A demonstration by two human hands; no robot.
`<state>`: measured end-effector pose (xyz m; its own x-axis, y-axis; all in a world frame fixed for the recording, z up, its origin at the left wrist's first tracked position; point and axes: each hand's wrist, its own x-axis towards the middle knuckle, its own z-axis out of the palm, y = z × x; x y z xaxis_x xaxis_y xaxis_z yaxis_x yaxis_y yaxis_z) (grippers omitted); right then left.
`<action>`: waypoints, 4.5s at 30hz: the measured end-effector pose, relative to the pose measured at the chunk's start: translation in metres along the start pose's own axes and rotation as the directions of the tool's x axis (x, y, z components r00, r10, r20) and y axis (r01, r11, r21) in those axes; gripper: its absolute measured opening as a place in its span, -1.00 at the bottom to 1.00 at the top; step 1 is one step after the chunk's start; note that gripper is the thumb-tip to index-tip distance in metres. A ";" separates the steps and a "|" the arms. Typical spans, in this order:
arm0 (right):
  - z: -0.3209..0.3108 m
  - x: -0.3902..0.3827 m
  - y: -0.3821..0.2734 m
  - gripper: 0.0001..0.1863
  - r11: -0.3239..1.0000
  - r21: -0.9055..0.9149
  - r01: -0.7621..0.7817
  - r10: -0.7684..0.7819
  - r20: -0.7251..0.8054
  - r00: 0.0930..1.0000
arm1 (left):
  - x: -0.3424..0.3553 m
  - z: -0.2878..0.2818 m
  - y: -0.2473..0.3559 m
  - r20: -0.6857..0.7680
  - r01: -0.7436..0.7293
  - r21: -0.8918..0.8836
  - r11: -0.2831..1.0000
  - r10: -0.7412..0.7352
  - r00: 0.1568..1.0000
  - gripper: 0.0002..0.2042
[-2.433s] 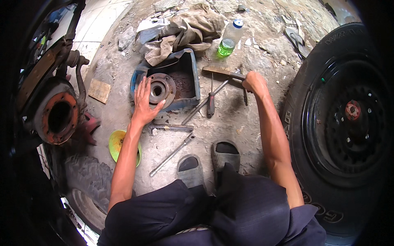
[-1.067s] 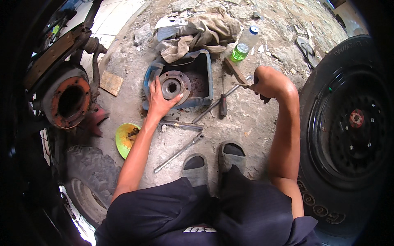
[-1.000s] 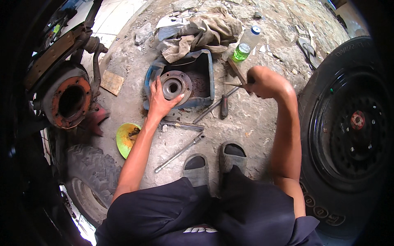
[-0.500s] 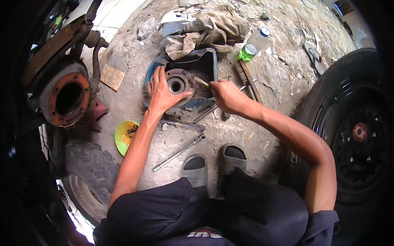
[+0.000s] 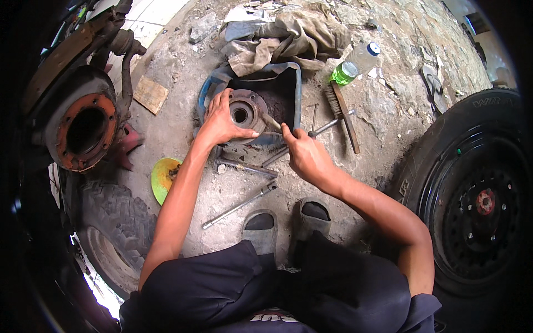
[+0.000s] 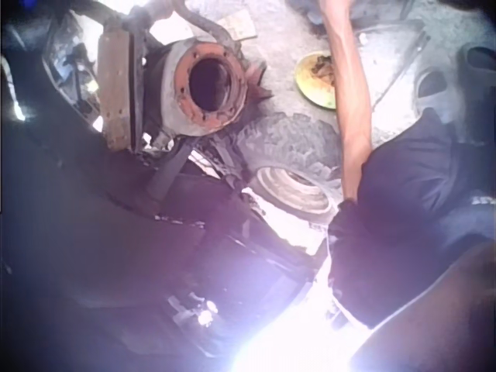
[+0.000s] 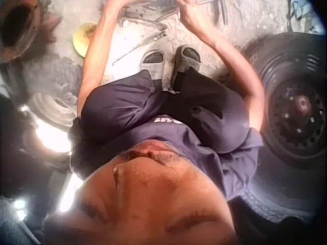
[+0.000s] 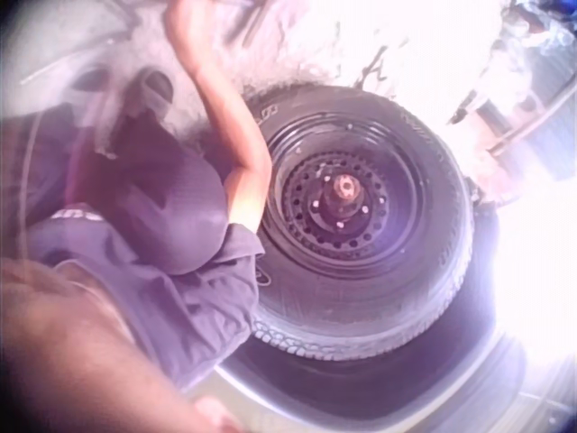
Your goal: The person scrapes debris from a metal vehicle component using a screwdriver and wipes it with a cloth.
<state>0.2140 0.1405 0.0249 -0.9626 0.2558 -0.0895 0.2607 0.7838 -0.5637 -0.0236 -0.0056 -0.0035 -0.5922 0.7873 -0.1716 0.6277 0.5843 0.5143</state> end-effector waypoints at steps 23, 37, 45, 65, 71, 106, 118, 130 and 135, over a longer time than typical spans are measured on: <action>0.003 0.001 -0.028 -0.44 0.997 -0.057 -0.059 0.060 0.000 0.998 | -0.007 0.020 -0.005 -0.241 -0.020 0.085 0.996 0.040 0.970 0.30; 0.006 0.021 -0.043 -0.37 0.981 -0.117 -0.157 0.162 0.034 0.986 | -0.012 0.021 0.002 -0.258 -0.006 0.042 0.999 0.017 0.966 0.26; -0.003 0.021 -0.047 -0.43 0.988 -0.086 -0.127 0.130 0.029 0.991 | -0.011 0.024 0.002 -0.265 0.023 0.054 0.998 -0.008 0.964 0.28; -0.002 0.054 -0.019 -0.42 0.991 -0.109 -0.071 0.069 -0.030 0.997 | -0.007 0.024 0.008 -0.271 -0.028 0.043 0.999 0.039 0.962 0.27; -0.001 0.035 -0.032 -0.43 0.989 -0.103 -0.106 0.110 0.029 0.994 | -0.013 0.018 -0.004 -0.257 0.011 0.023 1.000 -0.005 0.966 0.27; 0.004 0.043 -0.035 -0.22 0.987 -0.023 -0.156 0.157 0.010 0.988 | -0.015 0.028 0.011 -0.333 0.021 0.080 0.997 0.006 0.943 0.22; 0.005 0.032 -0.036 -0.21 0.991 -0.006 -0.137 0.137 0.007 0.990 | -0.013 0.029 0.008 -0.362 0.076 0.018 0.997 -0.064 0.930 0.21; 0.036 0.055 0.019 -0.38 0.941 0.274 -0.200 0.225 -0.063 0.972 | -0.016 0.032 0.017 -0.368 0.054 0.044 0.998 -0.034 0.929 0.20; 0.029 0.052 0.028 -0.51 0.793 0.549 -0.264 0.318 -0.004 0.948 | -0.018 0.033 0.003 -0.339 0.056 0.039 0.998 -0.040 0.940 0.25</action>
<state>0.1688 0.1595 -0.0190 -0.8291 0.4945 -0.2608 0.4200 0.2431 -0.8744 0.0051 -0.0117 -0.0267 -0.7529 0.6500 0.1036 0.6129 0.6349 0.4704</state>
